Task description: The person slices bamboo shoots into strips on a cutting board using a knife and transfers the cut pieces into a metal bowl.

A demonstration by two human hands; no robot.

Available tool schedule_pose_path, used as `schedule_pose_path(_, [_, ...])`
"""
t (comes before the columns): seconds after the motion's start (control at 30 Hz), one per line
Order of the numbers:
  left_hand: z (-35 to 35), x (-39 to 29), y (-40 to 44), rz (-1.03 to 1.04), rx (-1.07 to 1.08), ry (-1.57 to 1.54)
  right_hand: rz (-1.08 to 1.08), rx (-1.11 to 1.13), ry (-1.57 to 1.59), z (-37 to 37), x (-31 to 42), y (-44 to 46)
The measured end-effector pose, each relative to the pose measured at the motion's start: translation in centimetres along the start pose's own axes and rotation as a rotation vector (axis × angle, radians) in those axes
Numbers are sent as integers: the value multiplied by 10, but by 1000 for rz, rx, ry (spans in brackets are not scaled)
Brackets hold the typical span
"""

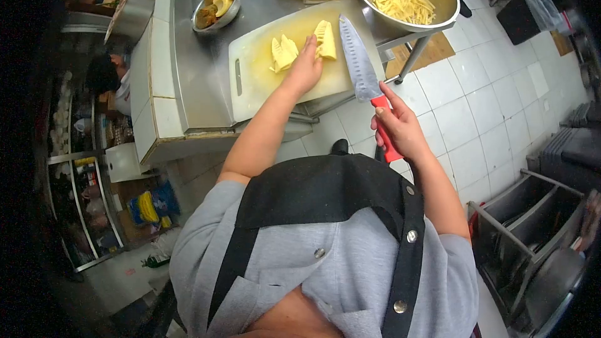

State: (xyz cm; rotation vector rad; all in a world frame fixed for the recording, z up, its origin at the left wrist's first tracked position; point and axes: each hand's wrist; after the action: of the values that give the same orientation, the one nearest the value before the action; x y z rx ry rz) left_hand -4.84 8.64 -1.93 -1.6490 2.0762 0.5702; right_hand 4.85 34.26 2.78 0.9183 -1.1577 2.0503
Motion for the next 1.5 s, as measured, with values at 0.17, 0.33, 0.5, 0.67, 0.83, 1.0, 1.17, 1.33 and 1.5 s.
schedule_pose_path(0.17, [8, -19, 1, -101, -20, -136, 19, 16, -56, -6, 1, 4])
schedule_pose_path(0.33, [-5, 2, 11, -75, 11, 31, -6, -13, -97, -12, 15, -4])
schedule_pose_path(0.5, [-4, 16, 16, 50, 95, -225, 18, 40, -71, -13, 13, -3])
schedule_pose_path(0.67, [14, 1, 13, 72, 3, 165, 46, 33, -77, -9, 14, -4])
schedule_pose_path(0.83, [18, -3, 12, 156, -17, 215, 76, 27, -127, -7, 13, -3])
schedule_pose_path(1.0, [19, 0, 14, 202, -50, 237, 103, 17, -146, 0, 18, -2])
schedule_pose_path(1.17, [19, 1, 14, 217, -53, 213, 109, -25, -228, 12, 24, 0])
schedule_pose_path(1.33, [17, 2, 15, 223, -42, 177, 87, -24, -270, 18, 23, 18])
schedule_pose_path(1.5, [17, 0, 16, 235, -52, 153, 55, 11, -215, 14, 21, 39])
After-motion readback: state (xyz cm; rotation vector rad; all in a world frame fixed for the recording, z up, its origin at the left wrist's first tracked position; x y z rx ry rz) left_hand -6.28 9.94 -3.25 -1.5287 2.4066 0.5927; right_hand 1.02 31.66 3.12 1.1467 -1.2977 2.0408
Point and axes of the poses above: each hand's wrist, its own y-axis towards the middle knuckle, its own z-axis out of the palm, x = y × z, and after that the axes turned 4 degrees about z, right-handed
